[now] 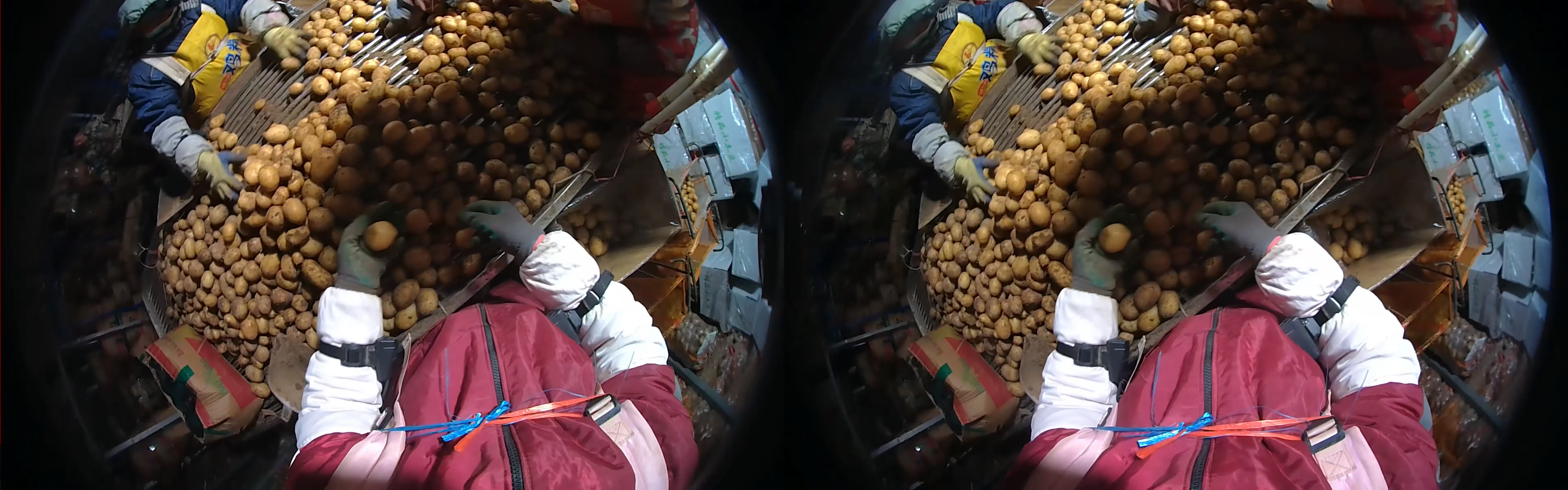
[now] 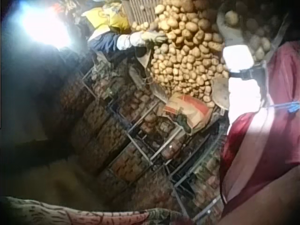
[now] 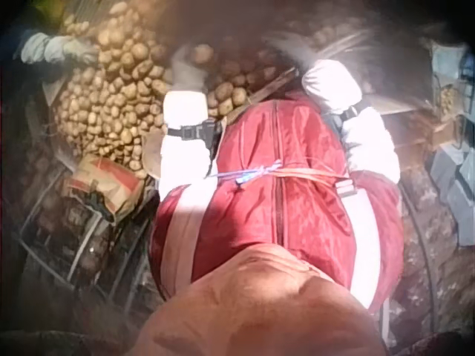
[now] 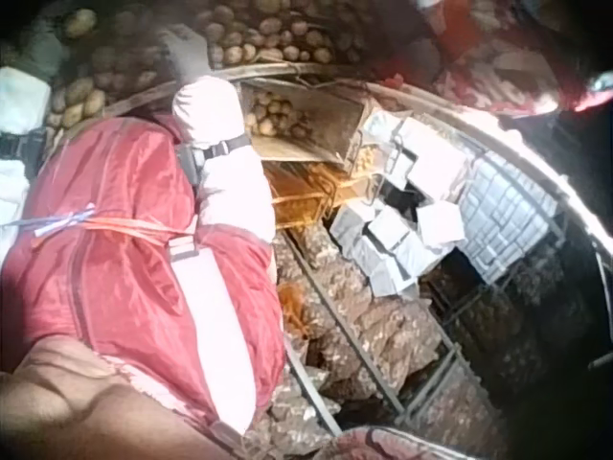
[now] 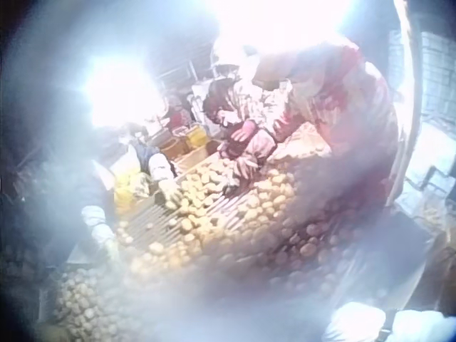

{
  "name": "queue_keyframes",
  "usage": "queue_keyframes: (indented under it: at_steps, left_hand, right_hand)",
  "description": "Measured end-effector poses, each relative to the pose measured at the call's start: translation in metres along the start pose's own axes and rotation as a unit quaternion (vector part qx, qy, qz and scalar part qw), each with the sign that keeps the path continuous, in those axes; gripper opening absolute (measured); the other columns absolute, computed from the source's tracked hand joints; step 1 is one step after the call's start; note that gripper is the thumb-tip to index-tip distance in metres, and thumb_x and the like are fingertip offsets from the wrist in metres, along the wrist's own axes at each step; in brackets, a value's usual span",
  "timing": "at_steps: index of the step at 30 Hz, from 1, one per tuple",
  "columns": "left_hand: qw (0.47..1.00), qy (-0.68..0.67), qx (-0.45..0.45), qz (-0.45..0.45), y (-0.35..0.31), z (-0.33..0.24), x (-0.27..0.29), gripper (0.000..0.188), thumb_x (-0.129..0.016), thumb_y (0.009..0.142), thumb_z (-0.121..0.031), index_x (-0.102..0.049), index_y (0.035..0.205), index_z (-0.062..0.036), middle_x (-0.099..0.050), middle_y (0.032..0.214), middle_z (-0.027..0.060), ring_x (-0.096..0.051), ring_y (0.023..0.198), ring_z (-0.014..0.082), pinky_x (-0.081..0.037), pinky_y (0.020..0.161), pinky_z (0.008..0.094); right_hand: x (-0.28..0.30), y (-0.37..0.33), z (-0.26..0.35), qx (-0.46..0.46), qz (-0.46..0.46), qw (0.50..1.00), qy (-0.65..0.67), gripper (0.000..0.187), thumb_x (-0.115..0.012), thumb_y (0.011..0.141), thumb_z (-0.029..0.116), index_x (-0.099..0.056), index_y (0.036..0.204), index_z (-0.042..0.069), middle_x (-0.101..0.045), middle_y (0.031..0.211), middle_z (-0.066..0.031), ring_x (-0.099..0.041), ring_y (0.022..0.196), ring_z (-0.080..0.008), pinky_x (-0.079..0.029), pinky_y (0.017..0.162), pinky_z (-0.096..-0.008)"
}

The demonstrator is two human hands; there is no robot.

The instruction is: Sorting potatoes from a large pile into containers or onto a sorting mechanism.

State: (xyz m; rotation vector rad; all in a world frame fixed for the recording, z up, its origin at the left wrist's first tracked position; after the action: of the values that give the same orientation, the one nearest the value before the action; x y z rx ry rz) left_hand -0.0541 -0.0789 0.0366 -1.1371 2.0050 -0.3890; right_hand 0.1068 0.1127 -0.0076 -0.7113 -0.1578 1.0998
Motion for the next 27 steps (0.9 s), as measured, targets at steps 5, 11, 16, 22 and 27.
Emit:
queue_keyframes:
  at_steps: [5,11,16,22,27]
  left_hand:
    - [0.987,0.131,-0.033,-0.090,-0.028,-0.019,0.067,0.033,-0.062,0.095,-0.031,-0.067,0.114,-0.0050,-0.068,0.088,0.0065,-0.067,0.070,0.0191,-0.051,0.053,0.0269]
    - [0.959,0.234,-0.138,-0.077,-0.039,-0.017,0.086,0.033,-0.063,0.091,-0.015,-0.066,0.119,0.0004,-0.069,0.095,0.0090,-0.065,0.077,0.0130,-0.052,0.064,0.0220]
    - [0.924,0.372,-0.088,-0.015,-0.040,0.019,0.072,0.040,-0.064,0.082,-0.001,-0.066,0.122,-0.0004,-0.071,0.106,0.0089,-0.067,0.090,0.0139,-0.054,0.076,0.0244]
    - [0.754,0.601,-0.265,-0.014,-0.027,0.036,0.036,0.034,-0.065,0.082,-0.005,-0.069,0.117,-0.0037,-0.072,0.106,0.0137,-0.068,0.096,0.0211,-0.055,0.087,0.0321]
    - [0.801,0.569,-0.184,-0.013,0.009,0.049,0.147,0.030,-0.056,0.091,-0.010,-0.069,0.118,-0.0058,-0.069,0.115,0.0103,-0.066,0.104,0.0204,-0.053,0.093,0.0322]
  right_hand:
    - [-0.053,0.031,0.009,0.093,0.013,0.986,-0.140,0.057,-0.071,0.088,0.033,-0.058,0.134,0.003,-0.068,0.115,-0.0098,-0.068,0.092,-0.0193,-0.055,0.078,-0.0325]
    - [-0.074,0.064,0.006,0.205,-0.017,0.929,-0.309,0.061,-0.071,0.085,0.037,-0.058,0.133,0.001,-0.067,0.123,-0.0160,-0.063,0.114,-0.0265,-0.049,0.098,-0.0384]
    - [-0.057,0.031,0.001,0.122,-0.008,0.976,-0.182,0.056,-0.070,0.086,0.036,-0.060,0.130,0.002,-0.066,0.124,-0.0155,-0.063,0.114,-0.0250,-0.047,0.100,-0.0378]
    - [-0.128,0.009,-0.020,0.391,0.114,0.810,-0.422,0.043,-0.062,0.089,0.024,-0.062,0.129,0.007,-0.066,0.122,-0.0157,-0.063,0.114,-0.0314,-0.049,0.100,-0.0388]
    - [-0.127,0.033,-0.031,0.315,0.176,0.865,-0.350,0.043,-0.063,0.090,0.024,-0.063,0.131,0.012,-0.070,0.114,-0.0134,-0.067,0.105,-0.0276,-0.053,0.092,-0.0376]
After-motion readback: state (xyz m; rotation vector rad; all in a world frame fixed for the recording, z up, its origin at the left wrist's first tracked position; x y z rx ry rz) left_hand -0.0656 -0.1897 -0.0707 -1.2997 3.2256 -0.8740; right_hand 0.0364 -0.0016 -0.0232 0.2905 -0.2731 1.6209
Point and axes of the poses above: each hand's wrist, its own y-axis towards the middle knuckle, its own x-axis out of the back of the hand, z = x × y, the point moved 6 cm from there along y, towards the middle knuckle
